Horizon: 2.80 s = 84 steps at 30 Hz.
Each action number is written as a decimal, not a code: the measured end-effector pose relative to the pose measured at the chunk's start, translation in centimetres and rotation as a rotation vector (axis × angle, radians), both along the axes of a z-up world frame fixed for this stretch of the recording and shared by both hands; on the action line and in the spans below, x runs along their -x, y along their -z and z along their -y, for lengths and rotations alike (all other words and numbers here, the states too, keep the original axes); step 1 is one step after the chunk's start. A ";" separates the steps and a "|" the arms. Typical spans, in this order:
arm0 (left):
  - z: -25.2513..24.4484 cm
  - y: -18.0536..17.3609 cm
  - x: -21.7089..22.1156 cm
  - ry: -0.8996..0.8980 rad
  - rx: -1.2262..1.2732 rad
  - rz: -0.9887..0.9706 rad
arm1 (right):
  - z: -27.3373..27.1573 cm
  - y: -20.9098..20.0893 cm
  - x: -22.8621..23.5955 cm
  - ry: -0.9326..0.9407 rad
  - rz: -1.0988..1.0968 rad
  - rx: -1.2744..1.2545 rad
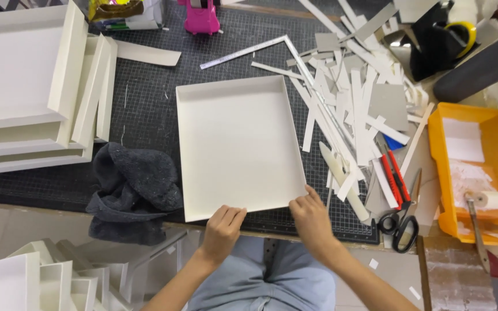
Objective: The person repeatedly smooths the edges of white rectangular frames using a small wooden tool. They rotate each frame to work on different sides, then place the finished frame onto a growing stack on the left. The person picks up another frame and repeats the process.
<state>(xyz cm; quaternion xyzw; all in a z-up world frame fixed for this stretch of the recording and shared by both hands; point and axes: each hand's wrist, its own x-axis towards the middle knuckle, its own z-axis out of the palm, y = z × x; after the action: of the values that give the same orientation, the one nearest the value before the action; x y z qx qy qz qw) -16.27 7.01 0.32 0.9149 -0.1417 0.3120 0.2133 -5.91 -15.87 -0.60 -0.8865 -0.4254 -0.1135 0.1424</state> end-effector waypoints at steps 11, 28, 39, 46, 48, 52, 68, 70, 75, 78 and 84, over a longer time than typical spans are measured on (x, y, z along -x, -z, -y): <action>-1.0 -1.1 0.3 -0.007 0.026 -0.021 | -8.2 -1.1 3.4 -0.155 0.085 -0.183; -3.5 -1.0 -0.5 -0.053 -0.027 -0.144 | -11.7 -1.0 2.0 -0.125 -0.045 -0.204; -9.9 -0.7 1.5 -0.123 -0.322 0.132 | -9.8 -0.9 1.2 -0.169 -0.149 -0.289; -11.4 2.6 -0.3 0.086 -0.231 0.070 | 1.4 -0.2 -3.4 0.065 0.088 -0.054; -11.1 2.3 -1.4 0.132 -0.243 0.058 | 2.8 -0.5 -4.7 0.086 0.135 -0.006; -10.9 2.6 -2.8 0.188 -0.200 -0.021 | 4.0 0.3 -6.6 0.093 0.115 0.062; -6.0 2.5 -2.8 0.379 -0.119 -0.166 | 9.5 -2.5 -4.2 0.747 -0.436 -0.113; -6.2 -0.5 -3.7 0.522 0.001 -0.156 | 7.3 -9.6 -3.0 0.971 -0.673 -0.342; -3.9 0.6 -7.7 -0.107 0.301 -0.189 | 2.2 -12.1 -2.8 0.893 -0.850 -0.580; -2.1 1.8 -9.5 -0.433 0.511 -0.283 | -0.7 -8.5 -1.0 0.887 -0.899 -0.492; -1.3 1.5 -9.7 -0.547 0.714 -0.302 | -12.5 -6.9 9.3 0.854 -1.372 -0.496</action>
<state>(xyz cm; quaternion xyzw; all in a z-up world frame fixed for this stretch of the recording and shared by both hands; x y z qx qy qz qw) -6.62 8.34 -1.22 0.8232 0.2530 0.2495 0.4429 -15.26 -3.33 6.28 -0.7866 0.1641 0.3158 0.5047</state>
